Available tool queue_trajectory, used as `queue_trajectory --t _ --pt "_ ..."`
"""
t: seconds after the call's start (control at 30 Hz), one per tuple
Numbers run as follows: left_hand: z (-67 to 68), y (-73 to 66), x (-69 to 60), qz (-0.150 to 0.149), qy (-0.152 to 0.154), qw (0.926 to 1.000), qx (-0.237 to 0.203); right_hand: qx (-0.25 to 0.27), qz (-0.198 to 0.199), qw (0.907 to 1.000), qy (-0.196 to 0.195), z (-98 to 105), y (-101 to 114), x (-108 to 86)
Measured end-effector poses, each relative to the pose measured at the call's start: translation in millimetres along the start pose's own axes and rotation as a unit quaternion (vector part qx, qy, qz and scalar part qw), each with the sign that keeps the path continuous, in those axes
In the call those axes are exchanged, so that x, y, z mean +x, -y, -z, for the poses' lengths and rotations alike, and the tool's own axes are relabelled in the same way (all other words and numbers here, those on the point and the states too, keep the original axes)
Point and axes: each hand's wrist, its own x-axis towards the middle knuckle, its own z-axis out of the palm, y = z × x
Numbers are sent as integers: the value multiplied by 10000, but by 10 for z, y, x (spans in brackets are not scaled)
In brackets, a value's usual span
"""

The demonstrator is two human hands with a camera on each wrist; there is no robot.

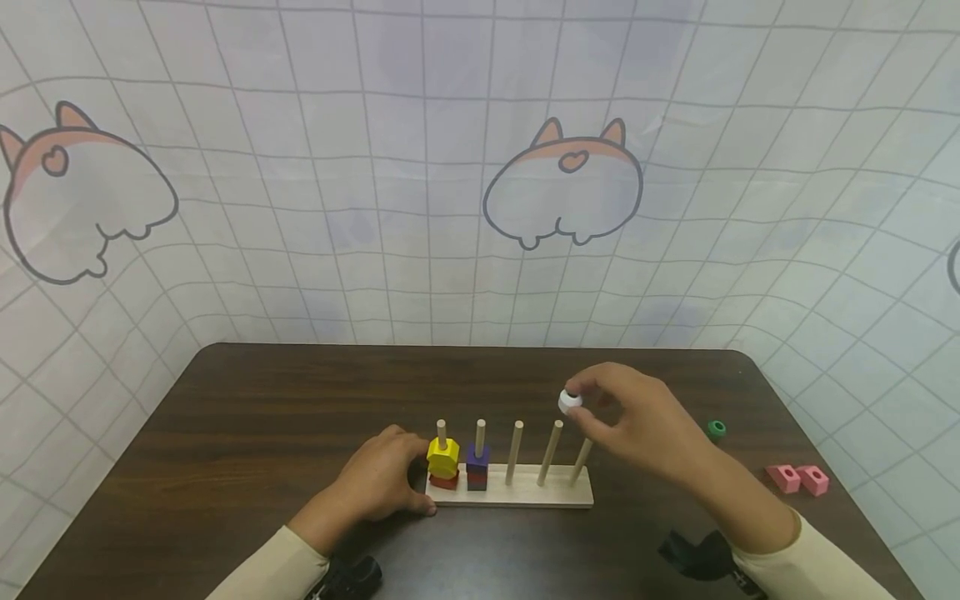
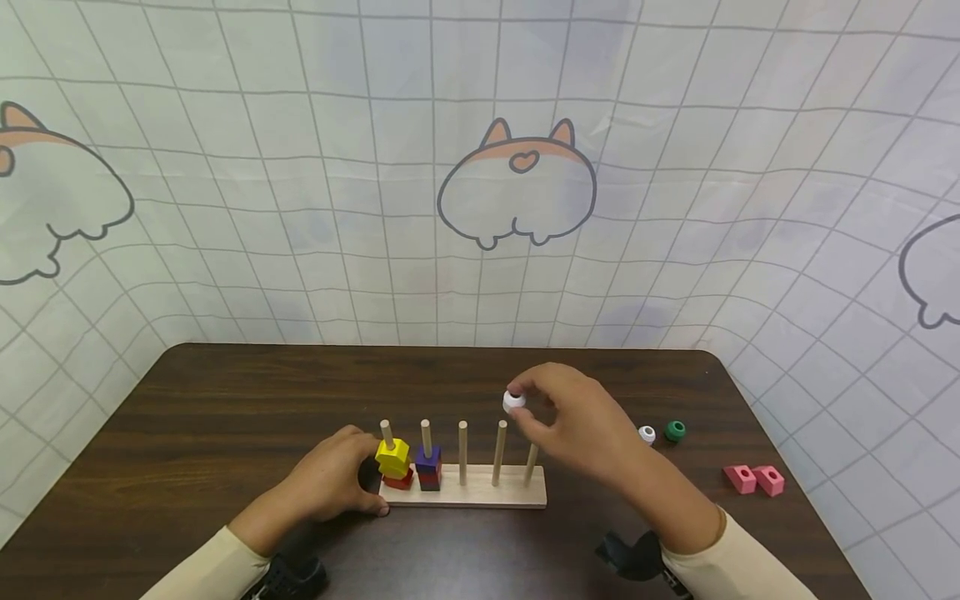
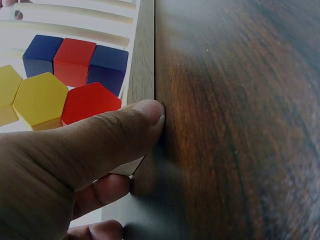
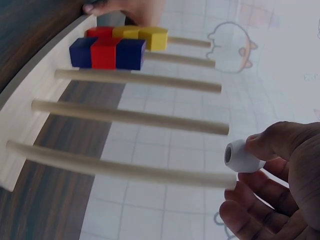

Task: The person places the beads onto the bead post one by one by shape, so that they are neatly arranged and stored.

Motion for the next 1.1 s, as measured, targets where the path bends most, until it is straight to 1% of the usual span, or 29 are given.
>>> queue_trajectory --t 0.23,0.37,0.5,0.67,0.8,0.97,1.1 --pt "-13 10 3 -4 -7 10000 6 291 256 9992 -98 -104 57 25" --pt "-23 16 8 14 -6 10000 24 489 278 9983 -123 -161 96 49" --pt "-26 18 11 32 3 10000 28 577 312 9978 -127 -218 138 70" --pt "-23 20 7 -21 -9 10000 31 703 350 9969 -103 -286 191 87" --pt "-23 26 6 -9 -8 10000 6 806 255 9964 -52 -337 236 103" --pt "-26 30 8 -11 -17 10000 -13 851 -60 9963 64 -382 282 101" --pt "-24 30 6 -54 -42 10000 4 791 -287 9964 111 -414 312 86"
